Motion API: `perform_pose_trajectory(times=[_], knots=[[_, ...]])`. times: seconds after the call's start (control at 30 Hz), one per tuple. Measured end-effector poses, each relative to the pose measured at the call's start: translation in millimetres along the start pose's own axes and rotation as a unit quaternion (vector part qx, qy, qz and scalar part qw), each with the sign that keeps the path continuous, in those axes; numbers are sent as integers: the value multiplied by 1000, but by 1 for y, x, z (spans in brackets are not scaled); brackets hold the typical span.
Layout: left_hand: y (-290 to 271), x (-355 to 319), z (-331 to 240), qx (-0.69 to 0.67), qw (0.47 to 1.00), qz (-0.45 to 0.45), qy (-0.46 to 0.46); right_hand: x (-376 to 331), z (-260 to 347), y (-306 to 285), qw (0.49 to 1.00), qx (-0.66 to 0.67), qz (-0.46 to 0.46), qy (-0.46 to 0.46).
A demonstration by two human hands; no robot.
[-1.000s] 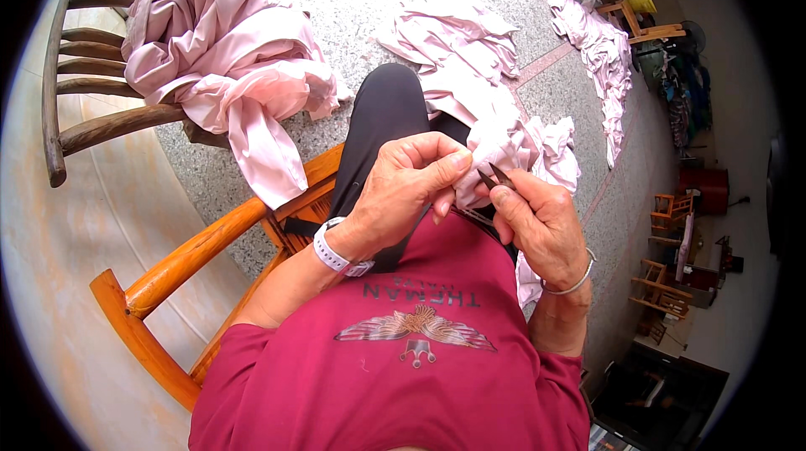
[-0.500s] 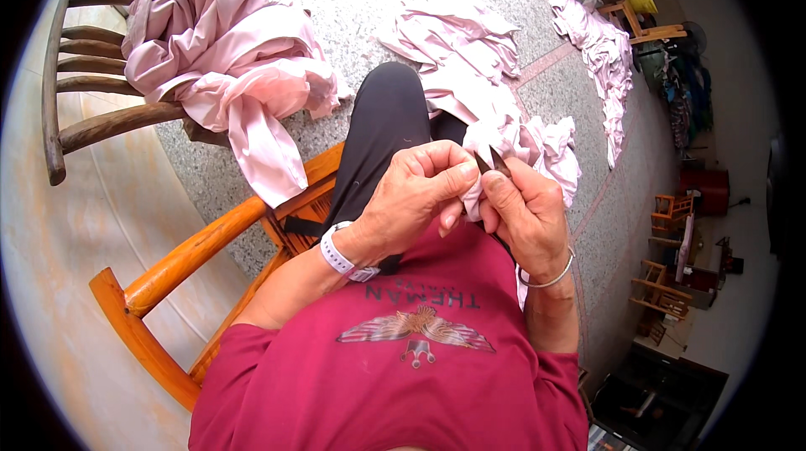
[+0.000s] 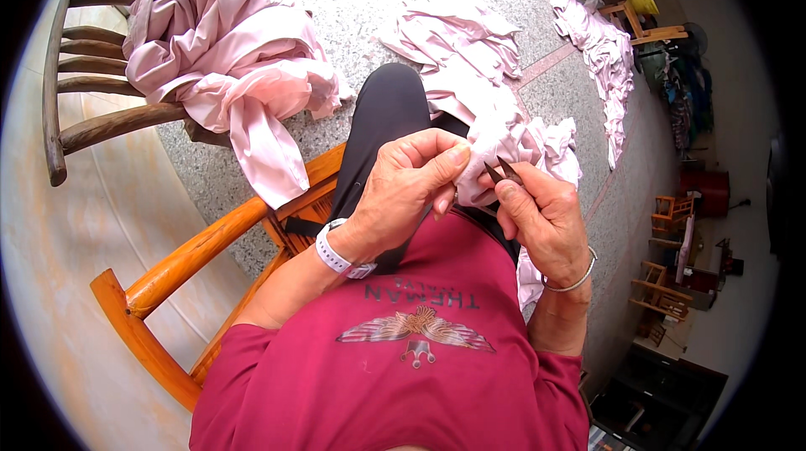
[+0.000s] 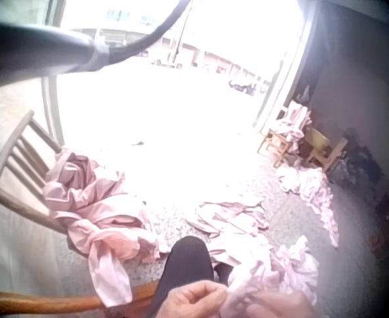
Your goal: The person trims loose threads from a light pink garment using small shears.
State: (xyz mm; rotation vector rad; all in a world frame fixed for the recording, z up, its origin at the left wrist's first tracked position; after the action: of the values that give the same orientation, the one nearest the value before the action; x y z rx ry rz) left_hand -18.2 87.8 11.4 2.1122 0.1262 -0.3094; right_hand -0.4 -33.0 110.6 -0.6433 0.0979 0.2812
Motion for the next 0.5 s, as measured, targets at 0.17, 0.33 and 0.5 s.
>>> perform_pose_trajectory(times=[0.17,0.33,0.5], knots=[[2,-2,-1,5,1000,-1,-4,0,2,0,1000,-10,1,2],[2,-2,-2,0,1000,0,-6,0,1,1,1000,-6,6,9],[2,-2,-2,4,1000,-1,-3,1,0,2,1000,-11,9,3]])
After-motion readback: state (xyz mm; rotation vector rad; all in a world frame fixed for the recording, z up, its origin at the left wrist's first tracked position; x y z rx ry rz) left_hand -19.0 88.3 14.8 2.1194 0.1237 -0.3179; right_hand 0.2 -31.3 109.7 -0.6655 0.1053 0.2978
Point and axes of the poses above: each hand's wrist, its own x-axis towards the middle knuckle, its own y-axis out of the palm, z = x × y, the point moved 7 cm from there along x, towards the middle knuckle, and after that the axes turned 14 degrees about -z, right-handed, at the moved point
